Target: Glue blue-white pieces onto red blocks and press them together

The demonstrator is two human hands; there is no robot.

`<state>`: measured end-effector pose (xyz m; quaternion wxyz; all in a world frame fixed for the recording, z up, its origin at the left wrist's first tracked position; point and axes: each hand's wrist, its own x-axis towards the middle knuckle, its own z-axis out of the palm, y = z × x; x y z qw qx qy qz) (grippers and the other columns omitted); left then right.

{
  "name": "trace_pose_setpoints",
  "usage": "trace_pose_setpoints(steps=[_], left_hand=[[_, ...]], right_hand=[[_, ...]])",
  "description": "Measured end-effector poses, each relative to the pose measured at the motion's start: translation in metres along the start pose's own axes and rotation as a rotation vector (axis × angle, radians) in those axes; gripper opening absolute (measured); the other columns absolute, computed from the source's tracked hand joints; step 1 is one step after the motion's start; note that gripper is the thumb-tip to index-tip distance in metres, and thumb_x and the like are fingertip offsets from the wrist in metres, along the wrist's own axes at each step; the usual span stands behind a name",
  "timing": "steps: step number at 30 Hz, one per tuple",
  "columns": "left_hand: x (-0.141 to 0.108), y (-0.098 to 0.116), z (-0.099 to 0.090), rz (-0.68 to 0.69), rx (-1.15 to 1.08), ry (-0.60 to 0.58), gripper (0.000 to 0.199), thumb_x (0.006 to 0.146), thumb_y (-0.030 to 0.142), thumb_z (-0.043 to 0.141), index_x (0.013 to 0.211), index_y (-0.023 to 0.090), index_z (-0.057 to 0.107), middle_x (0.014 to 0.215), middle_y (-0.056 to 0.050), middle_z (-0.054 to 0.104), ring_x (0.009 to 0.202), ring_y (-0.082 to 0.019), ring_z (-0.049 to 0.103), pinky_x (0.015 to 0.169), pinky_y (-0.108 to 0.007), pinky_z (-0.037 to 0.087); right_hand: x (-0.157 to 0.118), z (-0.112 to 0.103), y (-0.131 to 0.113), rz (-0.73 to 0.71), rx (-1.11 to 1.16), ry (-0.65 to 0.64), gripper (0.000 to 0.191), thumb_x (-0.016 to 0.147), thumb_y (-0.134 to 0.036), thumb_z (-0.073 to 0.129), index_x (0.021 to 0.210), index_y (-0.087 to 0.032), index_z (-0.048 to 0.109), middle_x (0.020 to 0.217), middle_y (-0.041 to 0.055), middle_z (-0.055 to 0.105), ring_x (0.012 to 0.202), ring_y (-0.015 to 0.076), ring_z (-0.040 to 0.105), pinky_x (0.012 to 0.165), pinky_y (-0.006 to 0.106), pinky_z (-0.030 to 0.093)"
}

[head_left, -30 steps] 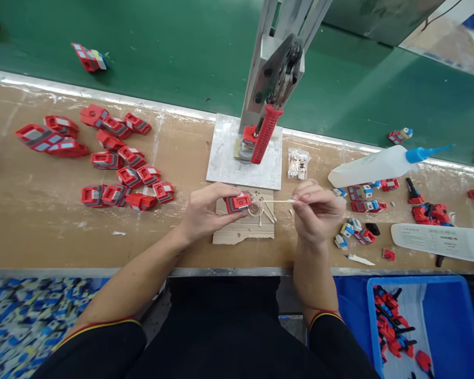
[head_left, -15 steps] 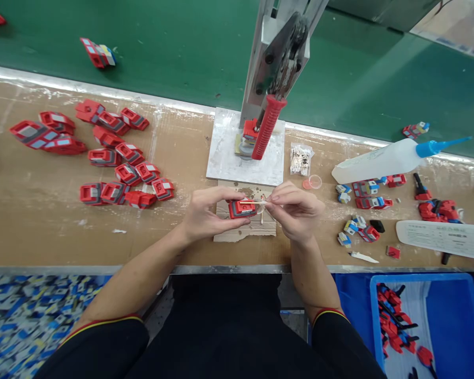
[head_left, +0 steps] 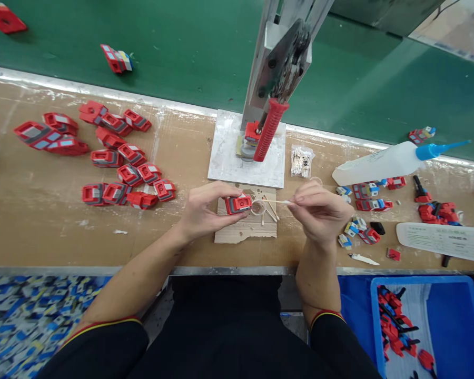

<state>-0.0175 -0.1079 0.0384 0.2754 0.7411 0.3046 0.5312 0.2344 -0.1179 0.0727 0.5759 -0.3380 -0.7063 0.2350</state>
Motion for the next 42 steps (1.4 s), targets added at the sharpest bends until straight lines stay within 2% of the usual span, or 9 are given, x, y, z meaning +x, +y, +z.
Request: trace_pose_setpoints(steps=[5, 9, 11, 16, 18, 25, 32, 37, 42], left_hand=[[0.0, -0.004, -0.002, -0.057, 0.024, 0.01, 0.024, 0.086, 0.028, 0.088, 0.106, 0.02, 0.077, 0.102, -0.007, 0.084, 0.093, -0.019, 0.081, 0.086, -0.032, 0.067], [-0.002, -0.007, -0.002, -0.06, 0.04, 0.03, 0.027, 0.084, 0.023, 0.088, 0.108, 0.022, 0.077, 0.105, -0.007, 0.084, 0.101, -0.021, 0.081, 0.092, -0.034, 0.066], [-0.002, -0.007, -0.001, -0.052, 0.032, 0.03, 0.027, 0.084, 0.02, 0.087, 0.11, 0.022, 0.077, 0.108, -0.007, 0.084, 0.103, -0.021, 0.081, 0.094, -0.034, 0.066], [-0.002, -0.002, 0.002, -0.027, 0.02, -0.013, 0.027, 0.087, 0.016, 0.084, 0.113, 0.023, 0.077, 0.111, -0.007, 0.083, 0.106, -0.02, 0.081, 0.096, -0.033, 0.066], [-0.002, -0.001, 0.004, -0.008, 0.037, -0.03, 0.027, 0.088, 0.015, 0.083, 0.114, 0.023, 0.076, 0.112, -0.007, 0.083, 0.105, -0.02, 0.081, 0.095, -0.032, 0.066], [-0.004, -0.001, 0.006, 0.006, 0.041, -0.036, 0.028, 0.088, 0.017, 0.084, 0.114, 0.023, 0.077, 0.113, -0.008, 0.083, 0.104, -0.02, 0.081, 0.092, -0.032, 0.067], [-0.003, 0.0, 0.004, -0.026, 0.047, -0.049, 0.026, 0.088, 0.018, 0.084, 0.112, 0.023, 0.078, 0.112, -0.008, 0.084, 0.104, -0.021, 0.081, 0.092, -0.033, 0.068], [0.0, 0.001, 0.004, 0.025, 0.027, -0.026, 0.029, 0.086, 0.013, 0.084, 0.113, 0.021, 0.077, 0.11, -0.008, 0.084, 0.104, -0.02, 0.081, 0.093, -0.03, 0.067], [0.001, 0.0, 0.001, 0.025, 0.065, -0.03, 0.026, 0.087, 0.014, 0.083, 0.112, 0.021, 0.077, 0.109, -0.007, 0.083, 0.101, -0.018, 0.081, 0.091, -0.029, 0.067]], right_hand=[[0.0, -0.005, 0.009, 0.01, -0.239, -0.382, 0.016, 0.089, -0.009, 0.076, 0.085, -0.024, 0.074, 0.077, 0.0005, 0.079, 0.07, 0.0157, 0.072, 0.065, 0.029, 0.057], [-0.001, 0.002, 0.017, 0.016, -0.301, -0.541, 0.017, 0.095, -0.012, 0.069, 0.083, -0.023, 0.073, 0.077, 0.0017, 0.08, 0.072, 0.0165, 0.071, 0.067, 0.03, 0.057], [-0.001, -0.002, 0.016, 0.049, -0.275, -0.507, 0.016, 0.094, -0.013, 0.07, 0.083, -0.024, 0.074, 0.077, 0.0013, 0.08, 0.072, 0.0166, 0.072, 0.068, 0.031, 0.058], [0.0, -0.003, 0.005, 0.058, -0.08, -0.088, 0.011, 0.086, -0.021, 0.083, 0.079, -0.026, 0.075, 0.069, -0.0011, 0.077, 0.062, 0.0164, 0.07, 0.057, 0.033, 0.057], [0.0, 0.007, 0.002, 0.04, -0.008, -0.009, 0.011, 0.085, -0.022, 0.084, 0.08, -0.026, 0.076, 0.067, -0.0011, 0.076, 0.06, 0.0159, 0.069, 0.055, 0.032, 0.056], [-0.002, 0.029, 0.0, 0.033, 0.107, -0.079, 0.016, 0.084, -0.013, 0.084, 0.089, -0.027, 0.078, 0.075, -0.0011, 0.08, 0.067, 0.0153, 0.074, 0.06, 0.03, 0.059], [-0.002, 0.025, 0.001, 0.028, 0.071, -0.111, 0.017, 0.083, -0.01, 0.084, 0.088, -0.026, 0.078, 0.075, -0.0005, 0.08, 0.067, 0.0155, 0.074, 0.062, 0.03, 0.06], [-0.001, 0.019, 0.002, 0.029, 0.005, -0.112, 0.017, 0.082, -0.011, 0.084, 0.083, -0.026, 0.077, 0.072, -0.0015, 0.079, 0.063, 0.0152, 0.072, 0.059, 0.03, 0.059], [0.002, 0.005, 0.001, 0.003, -0.039, -0.115, 0.016, 0.084, -0.012, 0.083, 0.083, -0.026, 0.075, 0.072, -0.002, 0.079, 0.064, 0.015, 0.071, 0.059, 0.031, 0.057]])
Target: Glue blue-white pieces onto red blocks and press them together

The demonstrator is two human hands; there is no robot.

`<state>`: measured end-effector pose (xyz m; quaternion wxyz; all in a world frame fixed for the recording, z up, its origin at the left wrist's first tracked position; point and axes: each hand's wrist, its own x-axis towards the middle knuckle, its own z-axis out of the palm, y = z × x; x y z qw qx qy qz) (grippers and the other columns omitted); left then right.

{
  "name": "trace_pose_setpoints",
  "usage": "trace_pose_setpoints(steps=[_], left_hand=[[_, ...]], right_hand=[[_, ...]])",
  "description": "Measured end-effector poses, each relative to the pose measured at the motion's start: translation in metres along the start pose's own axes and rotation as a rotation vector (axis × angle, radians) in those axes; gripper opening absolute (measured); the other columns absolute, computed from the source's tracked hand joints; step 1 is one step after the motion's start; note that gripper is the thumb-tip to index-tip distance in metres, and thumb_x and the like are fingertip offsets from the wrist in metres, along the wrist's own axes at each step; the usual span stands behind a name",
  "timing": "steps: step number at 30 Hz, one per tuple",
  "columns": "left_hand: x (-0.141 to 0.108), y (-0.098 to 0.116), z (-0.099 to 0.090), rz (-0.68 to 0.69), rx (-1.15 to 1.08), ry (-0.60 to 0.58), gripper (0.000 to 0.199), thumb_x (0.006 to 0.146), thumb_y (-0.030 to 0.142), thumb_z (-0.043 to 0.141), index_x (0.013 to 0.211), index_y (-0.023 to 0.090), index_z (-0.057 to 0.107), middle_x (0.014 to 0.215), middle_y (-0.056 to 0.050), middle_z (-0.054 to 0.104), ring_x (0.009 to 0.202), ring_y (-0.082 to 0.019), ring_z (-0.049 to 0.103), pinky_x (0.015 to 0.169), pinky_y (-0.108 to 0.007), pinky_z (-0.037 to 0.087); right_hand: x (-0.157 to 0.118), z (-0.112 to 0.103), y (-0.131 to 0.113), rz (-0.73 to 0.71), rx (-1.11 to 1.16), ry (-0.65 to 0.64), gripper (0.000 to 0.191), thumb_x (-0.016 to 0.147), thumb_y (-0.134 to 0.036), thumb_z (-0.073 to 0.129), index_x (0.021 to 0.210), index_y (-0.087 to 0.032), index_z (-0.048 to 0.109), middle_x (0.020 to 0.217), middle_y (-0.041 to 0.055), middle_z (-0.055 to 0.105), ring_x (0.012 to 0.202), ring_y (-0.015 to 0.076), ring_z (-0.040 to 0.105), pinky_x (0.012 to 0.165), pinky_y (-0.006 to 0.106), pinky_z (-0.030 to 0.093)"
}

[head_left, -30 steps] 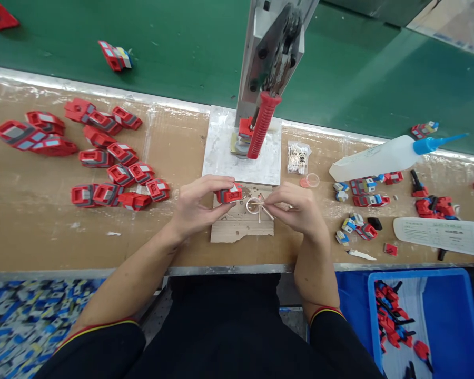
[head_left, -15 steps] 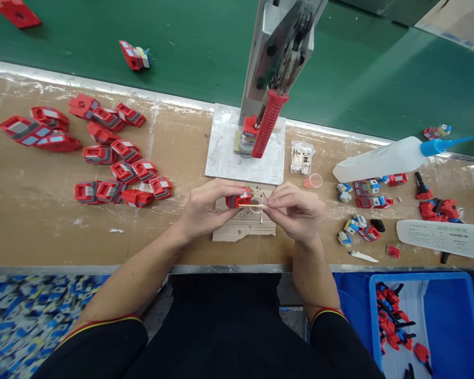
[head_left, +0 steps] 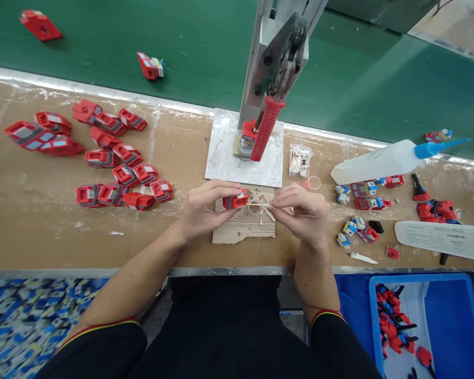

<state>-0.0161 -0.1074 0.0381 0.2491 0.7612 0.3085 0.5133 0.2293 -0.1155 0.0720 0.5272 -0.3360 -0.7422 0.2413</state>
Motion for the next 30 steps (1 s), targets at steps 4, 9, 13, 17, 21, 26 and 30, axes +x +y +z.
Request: trace_pose_setpoints(steps=[4, 9, 13, 17, 21, 26, 30], left_hand=[[-0.001, -0.002, -0.003, -0.046, 0.022, 0.011, 0.023, 0.087, 0.017, 0.084, 0.109, 0.022, 0.079, 0.109, -0.007, 0.083, 0.1, -0.019, 0.081, 0.09, -0.031, 0.067], [-0.002, -0.01, -0.009, -0.083, 0.087, 0.033, 0.024, 0.085, 0.019, 0.084, 0.108, 0.023, 0.078, 0.109, -0.006, 0.083, 0.097, -0.02, 0.081, 0.089, -0.031, 0.067], [-0.004, -0.019, -0.013, -0.108, 0.114, 0.069, 0.028, 0.081, 0.021, 0.087, 0.108, 0.025, 0.079, 0.108, -0.004, 0.083, 0.098, -0.022, 0.08, 0.091, -0.036, 0.067], [-0.006, -0.027, -0.014, -0.146, 0.038, 0.147, 0.037, 0.076, 0.021, 0.091, 0.111, 0.026, 0.08, 0.104, -0.003, 0.083, 0.092, -0.023, 0.08, 0.086, -0.038, 0.069], [-0.003, -0.032, -0.014, -0.164, -0.089, 0.26, 0.043, 0.066, 0.019, 0.097, 0.106, 0.028, 0.083, 0.095, 0.0, 0.083, 0.08, -0.022, 0.079, 0.072, -0.036, 0.07], [-0.004, -0.032, -0.016, -0.249, -0.235, 0.286, 0.047, 0.058, 0.018, 0.1, 0.1, 0.031, 0.084, 0.091, 0.001, 0.083, 0.075, -0.022, 0.077, 0.064, -0.035, 0.069], [-0.009, -0.028, -0.019, -0.357, -0.375, 0.361, 0.043, 0.058, 0.031, 0.102, 0.097, 0.032, 0.084, 0.093, 0.0, 0.084, 0.076, -0.022, 0.077, 0.064, -0.036, 0.069]], right_hand=[[0.0, -0.009, 0.0, -0.003, -0.106, -0.131, 0.015, 0.088, -0.013, 0.078, 0.082, -0.026, 0.073, 0.072, -0.0021, 0.076, 0.067, 0.0156, 0.07, 0.062, 0.032, 0.056], [-0.001, -0.005, 0.005, -0.01, -0.213, -0.531, 0.012, 0.097, -0.015, 0.066, 0.093, -0.024, 0.074, 0.086, 0.0027, 0.078, 0.081, 0.0175, 0.071, 0.075, 0.033, 0.058], [-0.007, -0.045, 0.008, 0.097, -0.273, -0.172, 0.009, 0.094, -0.033, 0.075, 0.101, -0.026, 0.075, 0.097, 0.0031, 0.078, 0.09, 0.0196, 0.072, 0.081, 0.036, 0.058], [-0.031, -0.111, 0.001, 0.274, -0.641, 0.402, 0.01, 0.095, -0.032, 0.068, 0.093, -0.024, 0.074, 0.091, 0.0043, 0.074, 0.086, 0.0219, 0.068, 0.081, 0.038, 0.055], [-0.075, -0.147, -0.015, 0.519, -1.024, 0.178, 0.014, 0.093, -0.027, 0.064, 0.095, -0.022, 0.076, 0.102, 0.0112, 0.078, 0.102, 0.0304, 0.068, 0.095, 0.047, 0.053], [-0.117, -0.154, -0.019, 0.87, -1.174, -0.15, 0.026, 0.092, -0.026, 0.063, 0.11, -0.017, 0.078, 0.118, 0.0183, 0.078, 0.107, 0.0372, 0.064, 0.095, 0.052, 0.051], [-0.12, -0.157, -0.004, 0.867, -1.082, -0.267, 0.024, 0.088, -0.016, 0.065, 0.106, -0.018, 0.079, 0.117, 0.0165, 0.079, 0.109, 0.0349, 0.065, 0.1, 0.05, 0.051]])
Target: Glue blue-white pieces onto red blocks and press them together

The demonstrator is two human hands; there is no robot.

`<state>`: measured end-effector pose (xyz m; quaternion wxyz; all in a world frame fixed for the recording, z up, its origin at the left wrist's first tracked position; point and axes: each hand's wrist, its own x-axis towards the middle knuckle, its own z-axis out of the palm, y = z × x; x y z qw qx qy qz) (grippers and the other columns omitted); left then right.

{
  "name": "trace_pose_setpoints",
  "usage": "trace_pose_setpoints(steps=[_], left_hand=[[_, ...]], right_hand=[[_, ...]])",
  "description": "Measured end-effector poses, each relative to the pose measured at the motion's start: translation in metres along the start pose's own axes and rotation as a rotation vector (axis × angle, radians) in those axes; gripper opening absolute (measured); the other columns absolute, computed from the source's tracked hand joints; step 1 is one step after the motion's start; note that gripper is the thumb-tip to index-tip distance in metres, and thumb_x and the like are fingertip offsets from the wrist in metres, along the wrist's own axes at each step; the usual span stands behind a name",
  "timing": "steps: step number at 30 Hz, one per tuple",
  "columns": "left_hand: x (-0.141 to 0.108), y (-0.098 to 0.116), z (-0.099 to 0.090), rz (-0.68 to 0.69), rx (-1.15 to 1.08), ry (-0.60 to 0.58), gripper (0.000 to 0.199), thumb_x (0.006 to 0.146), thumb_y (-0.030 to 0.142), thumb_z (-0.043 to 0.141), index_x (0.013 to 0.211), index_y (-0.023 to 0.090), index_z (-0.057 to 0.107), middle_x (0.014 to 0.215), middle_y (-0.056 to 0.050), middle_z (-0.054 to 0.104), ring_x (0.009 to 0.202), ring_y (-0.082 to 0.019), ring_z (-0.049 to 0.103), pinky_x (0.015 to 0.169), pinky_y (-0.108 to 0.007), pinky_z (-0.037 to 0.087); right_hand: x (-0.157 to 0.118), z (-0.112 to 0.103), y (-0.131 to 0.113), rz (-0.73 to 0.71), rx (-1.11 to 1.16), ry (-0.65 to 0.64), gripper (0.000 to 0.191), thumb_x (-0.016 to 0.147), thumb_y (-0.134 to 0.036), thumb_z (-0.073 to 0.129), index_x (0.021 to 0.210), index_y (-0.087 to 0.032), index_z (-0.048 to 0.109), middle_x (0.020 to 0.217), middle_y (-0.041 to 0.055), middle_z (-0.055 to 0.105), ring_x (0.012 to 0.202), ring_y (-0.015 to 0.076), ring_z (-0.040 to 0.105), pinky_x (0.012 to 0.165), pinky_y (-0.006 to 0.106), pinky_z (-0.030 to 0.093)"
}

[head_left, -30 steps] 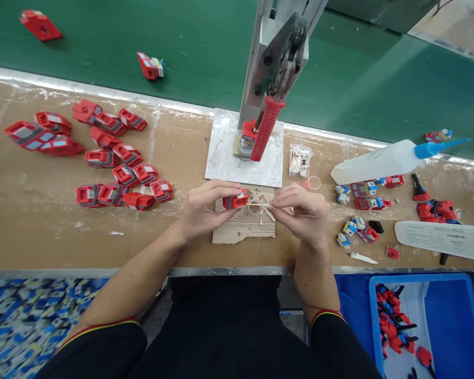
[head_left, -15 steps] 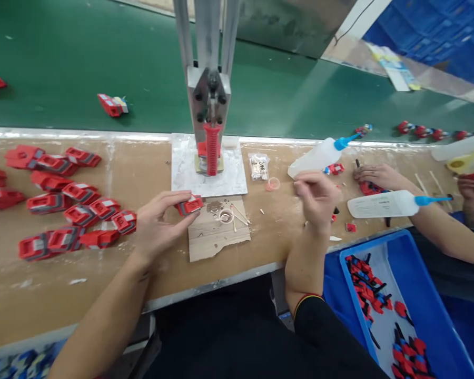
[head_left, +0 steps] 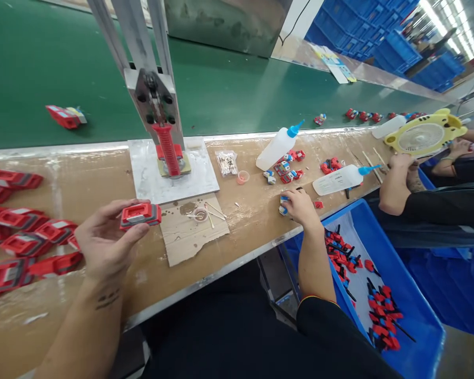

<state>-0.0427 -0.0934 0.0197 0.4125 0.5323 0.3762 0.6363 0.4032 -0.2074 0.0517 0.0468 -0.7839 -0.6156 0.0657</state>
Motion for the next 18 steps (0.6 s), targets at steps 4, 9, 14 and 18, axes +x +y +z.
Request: trace_pose_setpoints(steps=[4, 9, 14, 18], left_hand=[[-0.002, 0.005, 0.002, -0.029, -0.133, -0.031, 0.04, 0.066, 0.042, 0.099, 0.101, 0.033, 0.083, 0.095, -0.001, 0.083, 0.076, -0.022, 0.078, 0.066, -0.037, 0.071], [-0.004, 0.019, 0.012, 0.036, -0.233, -0.258, 0.03, 0.081, 0.036, 0.09, 0.11, 0.034, 0.081, 0.101, -0.003, 0.08, 0.079, -0.023, 0.081, 0.071, -0.038, 0.072], [-0.014, 0.028, 0.022, -0.084, -0.363, -0.439, 0.043, 0.081, 0.042, 0.091, 0.117, 0.026, 0.077, 0.104, -0.009, 0.079, 0.074, -0.022, 0.081, 0.066, -0.031, 0.068], [-0.017, 0.029, 0.026, -0.16, -0.438, -0.498, 0.056, 0.087, 0.055, 0.083, 0.13, 0.026, 0.062, 0.106, -0.012, 0.081, 0.073, -0.022, 0.08, 0.057, -0.027, 0.062]], right_hand=[[0.006, 0.0, 0.002, -0.049, 0.057, 0.052, 0.025, 0.087, -0.014, 0.065, 0.108, -0.017, 0.077, 0.11, 0.0168, 0.078, 0.108, 0.0325, 0.067, 0.104, 0.05, 0.052], [-0.008, 0.01, -0.044, -0.218, 0.654, 0.396, 0.032, 0.102, -0.04, 0.056, 0.128, -0.023, 0.065, 0.12, 0.0123, 0.071, 0.094, 0.0215, 0.071, 0.08, 0.037, 0.06], [-0.01, 0.029, -0.154, -0.507, 1.412, 0.357, 0.028, 0.094, -0.053, 0.073, 0.111, -0.031, 0.067, 0.116, 0.0064, 0.07, 0.085, 0.0179, 0.075, 0.074, 0.034, 0.065], [-0.007, 0.021, -0.217, -0.675, 1.554, 0.199, 0.021, 0.093, -0.036, 0.079, 0.11, -0.032, 0.067, 0.121, 0.0047, 0.071, 0.089, 0.0163, 0.077, 0.08, 0.033, 0.066]])
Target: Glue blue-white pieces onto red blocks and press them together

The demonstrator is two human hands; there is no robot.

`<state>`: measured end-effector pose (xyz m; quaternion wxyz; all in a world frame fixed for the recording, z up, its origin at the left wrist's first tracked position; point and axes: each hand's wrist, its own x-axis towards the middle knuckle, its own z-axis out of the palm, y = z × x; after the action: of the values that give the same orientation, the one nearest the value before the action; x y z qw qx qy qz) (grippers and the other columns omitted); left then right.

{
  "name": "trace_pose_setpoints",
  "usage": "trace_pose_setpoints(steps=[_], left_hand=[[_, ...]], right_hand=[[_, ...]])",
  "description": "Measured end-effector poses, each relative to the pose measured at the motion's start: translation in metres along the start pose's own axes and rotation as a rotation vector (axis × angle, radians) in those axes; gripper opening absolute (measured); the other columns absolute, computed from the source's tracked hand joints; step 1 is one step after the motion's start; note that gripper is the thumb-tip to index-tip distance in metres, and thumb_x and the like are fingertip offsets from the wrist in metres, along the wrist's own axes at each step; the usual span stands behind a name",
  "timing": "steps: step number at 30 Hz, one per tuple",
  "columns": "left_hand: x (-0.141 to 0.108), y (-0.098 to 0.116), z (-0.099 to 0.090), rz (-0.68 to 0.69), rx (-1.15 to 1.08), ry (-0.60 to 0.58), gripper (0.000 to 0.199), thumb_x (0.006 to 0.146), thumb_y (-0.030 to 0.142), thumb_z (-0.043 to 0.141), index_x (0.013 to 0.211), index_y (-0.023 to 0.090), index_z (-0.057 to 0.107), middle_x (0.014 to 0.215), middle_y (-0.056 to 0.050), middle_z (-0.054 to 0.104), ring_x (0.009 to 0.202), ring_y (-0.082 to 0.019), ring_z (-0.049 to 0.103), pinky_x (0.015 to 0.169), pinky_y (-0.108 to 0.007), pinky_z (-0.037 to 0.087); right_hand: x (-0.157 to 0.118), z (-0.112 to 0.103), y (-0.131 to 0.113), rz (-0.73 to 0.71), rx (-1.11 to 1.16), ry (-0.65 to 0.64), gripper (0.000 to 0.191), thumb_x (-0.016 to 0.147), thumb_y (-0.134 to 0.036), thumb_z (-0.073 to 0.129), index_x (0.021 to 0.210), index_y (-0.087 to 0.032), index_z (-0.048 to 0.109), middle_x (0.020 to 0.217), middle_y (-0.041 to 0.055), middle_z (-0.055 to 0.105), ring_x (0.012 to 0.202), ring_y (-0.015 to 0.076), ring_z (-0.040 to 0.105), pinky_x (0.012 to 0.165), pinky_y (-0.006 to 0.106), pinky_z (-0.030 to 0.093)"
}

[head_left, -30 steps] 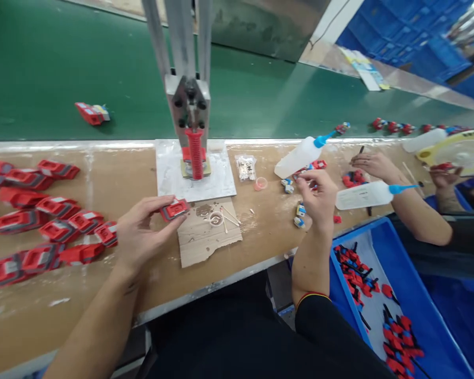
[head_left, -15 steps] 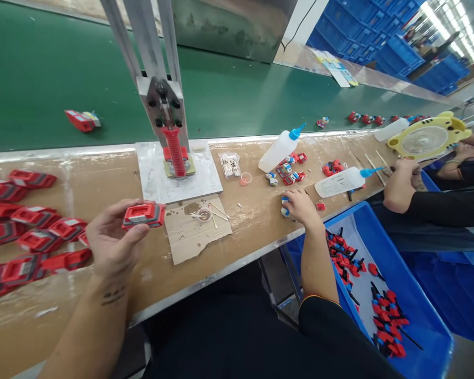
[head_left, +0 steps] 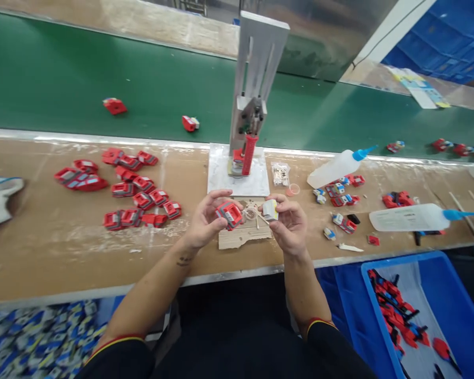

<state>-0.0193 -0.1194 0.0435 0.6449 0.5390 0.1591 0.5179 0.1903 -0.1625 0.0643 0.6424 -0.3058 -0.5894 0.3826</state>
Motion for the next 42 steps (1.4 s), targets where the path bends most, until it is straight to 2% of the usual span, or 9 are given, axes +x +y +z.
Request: trace_pose_setpoints(steps=[7, 14, 21, 25, 28, 30, 34, 38, 42], left_hand=[[0.001, 0.007, 0.006, -0.176, -0.285, 0.085, 0.048, 0.087, 0.054, 0.085, 0.115, 0.02, 0.064, 0.097, -0.007, 0.078, 0.066, -0.014, 0.072, 0.057, -0.022, 0.056], [0.001, 0.005, 0.007, -0.236, -0.359, 0.128, 0.046, 0.082, 0.049, 0.09, 0.11, 0.019, 0.07, 0.089, -0.002, 0.072, 0.065, -0.011, 0.066, 0.056, -0.02, 0.055], [0.0, -0.002, -0.001, -0.172, -0.149, 0.109, 0.045, 0.084, 0.049, 0.088, 0.113, 0.018, 0.071, 0.093, -0.005, 0.075, 0.068, -0.013, 0.069, 0.057, -0.021, 0.057], [0.0, 0.005, -0.007, -0.165, -0.025, 0.07, 0.043, 0.088, 0.049, 0.085, 0.114, 0.018, 0.072, 0.095, -0.007, 0.077, 0.073, -0.015, 0.071, 0.062, -0.023, 0.058], [0.0, 0.014, -0.012, -0.188, 0.018, 0.039, 0.049, 0.083, 0.042, 0.089, 0.122, 0.02, 0.069, 0.097, -0.007, 0.078, 0.082, -0.017, 0.075, 0.072, -0.024, 0.059], [0.0, 0.019, -0.014, -0.222, 0.002, 0.005, 0.065, 0.079, 0.038, 0.093, 0.132, 0.024, 0.06, 0.097, -0.005, 0.078, 0.084, -0.018, 0.076, 0.074, -0.025, 0.059], [-0.001, 0.026, -0.011, -0.251, -0.002, -0.076, 0.063, 0.082, 0.039, 0.091, 0.128, 0.025, 0.05, 0.088, 0.0, 0.073, 0.076, -0.014, 0.072, 0.07, -0.021, 0.054], [0.003, 0.026, -0.005, -0.147, 0.119, -0.054, 0.046, 0.089, 0.045, 0.083, 0.12, 0.022, 0.058, 0.097, -0.003, 0.072, 0.081, -0.014, 0.071, 0.072, -0.023, 0.056], [0.023, 0.024, -0.026, 0.007, 0.167, 0.135, 0.045, 0.09, 0.046, 0.083, 0.123, 0.024, 0.061, 0.101, -0.004, 0.073, 0.08, -0.015, 0.074, 0.073, -0.027, 0.061]], right_hand=[[0.02, 0.022, -0.015, -0.15, -0.305, -0.173, 0.043, 0.096, -0.019, 0.073, 0.135, -0.032, 0.061, 0.127, 0.0092, 0.074, 0.124, 0.0235, 0.073, 0.098, 0.039, 0.066], [0.036, 0.02, -0.039, -0.281, -0.759, -0.417, 0.039, 0.1, -0.014, 0.064, 0.136, -0.027, 0.062, 0.125, 0.0116, 0.076, 0.117, 0.0248, 0.075, 0.097, 0.043, 0.067], [0.044, 0.028, -0.057, -0.414, -1.047, -0.579, 0.033, 0.101, -0.007, 0.057, 0.132, -0.017, 0.063, 0.119, 0.0173, 0.077, 0.11, 0.0281, 0.075, 0.091, 0.044, 0.068], [0.049, 0.024, -0.05, -0.443, -1.01, -0.618, 0.03, 0.102, -0.012, 0.06, 0.131, -0.018, 0.063, 0.111, 0.0134, 0.078, 0.103, 0.0255, 0.076, 0.087, 0.041, 0.068], [0.05, 0.019, -0.038, -0.401, -0.87, -0.606, 0.04, 0.101, -0.031, 0.069, 0.139, -0.021, 0.059, 0.107, 0.0109, 0.077, 0.097, 0.0239, 0.075, 0.082, 0.039, 0.067], [0.049, 0.019, -0.03, -0.387, -0.839, -0.609, 0.055, 0.099, -0.042, 0.071, 0.147, -0.022, 0.053, 0.121, 0.0148, 0.074, 0.111, 0.0281, 0.073, 0.09, 0.044, 0.066], [0.042, 0.03, -0.015, -0.471, -0.804, -0.606, 0.052, 0.1, -0.04, 0.069, 0.144, -0.02, 0.052, 0.123, 0.0144, 0.075, 0.118, 0.0292, 0.071, 0.093, 0.045, 0.064], [0.039, 0.039, 0.001, -0.581, -0.857, -0.339, 0.05, 0.096, -0.036, 0.074, 0.141, -0.027, 0.053, 0.11, 0.0091, 0.077, 0.101, 0.0264, 0.073, 0.085, 0.042, 0.062], [0.046, 0.021, 0.016, -0.476, -0.838, -0.166, 0.064, 0.092, -0.048, 0.077, 0.146, -0.031, 0.048, 0.139, 0.0151, 0.062, 0.125, 0.0323, 0.063, 0.096, 0.051, 0.061]])
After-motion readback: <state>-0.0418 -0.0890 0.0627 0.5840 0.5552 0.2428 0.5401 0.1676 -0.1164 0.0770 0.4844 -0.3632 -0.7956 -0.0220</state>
